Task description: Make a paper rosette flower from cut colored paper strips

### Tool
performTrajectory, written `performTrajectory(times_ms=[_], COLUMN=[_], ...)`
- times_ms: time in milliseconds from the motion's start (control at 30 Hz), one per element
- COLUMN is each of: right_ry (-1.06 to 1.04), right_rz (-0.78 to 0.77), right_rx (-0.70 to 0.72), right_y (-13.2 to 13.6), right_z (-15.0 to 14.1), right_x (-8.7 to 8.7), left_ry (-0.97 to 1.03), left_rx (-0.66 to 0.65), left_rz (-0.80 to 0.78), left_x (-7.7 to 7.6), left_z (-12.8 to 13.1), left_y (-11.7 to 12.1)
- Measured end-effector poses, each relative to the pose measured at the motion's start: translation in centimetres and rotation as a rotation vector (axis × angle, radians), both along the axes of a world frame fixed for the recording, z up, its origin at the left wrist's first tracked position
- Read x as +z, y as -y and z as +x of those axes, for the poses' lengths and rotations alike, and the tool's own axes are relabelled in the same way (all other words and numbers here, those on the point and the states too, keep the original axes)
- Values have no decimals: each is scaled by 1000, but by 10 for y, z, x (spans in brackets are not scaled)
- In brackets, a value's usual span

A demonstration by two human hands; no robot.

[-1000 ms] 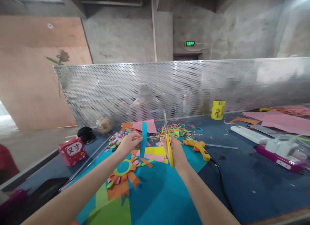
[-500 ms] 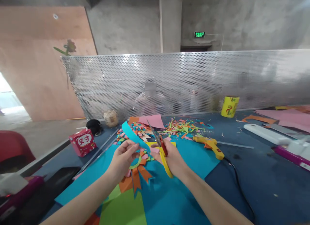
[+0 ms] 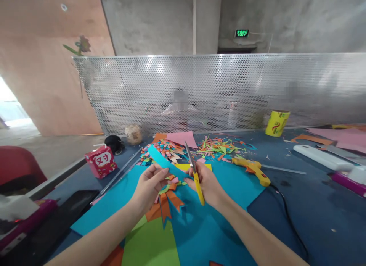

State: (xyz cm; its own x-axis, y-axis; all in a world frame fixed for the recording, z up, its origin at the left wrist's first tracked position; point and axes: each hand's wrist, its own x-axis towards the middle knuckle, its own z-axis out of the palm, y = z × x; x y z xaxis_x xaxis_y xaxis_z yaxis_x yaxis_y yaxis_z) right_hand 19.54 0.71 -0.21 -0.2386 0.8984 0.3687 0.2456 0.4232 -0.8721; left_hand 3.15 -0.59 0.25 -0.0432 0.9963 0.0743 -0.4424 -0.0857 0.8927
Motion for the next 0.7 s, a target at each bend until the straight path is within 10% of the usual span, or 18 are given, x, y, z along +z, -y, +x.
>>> performTrajectory(times_ms=[367, 700], right_ry=[-213, -535], right_rz=[-160, 41], right_rx=[-157, -247], right_y=[-11, -23], right_z=[19, 38], right_x=[12, 6], left_ry=[-227, -933], left_rx=[112, -433], left_rz=[48, 128], left_x=[20, 21], left_z=[-50, -48], left_y=[-22, -10])
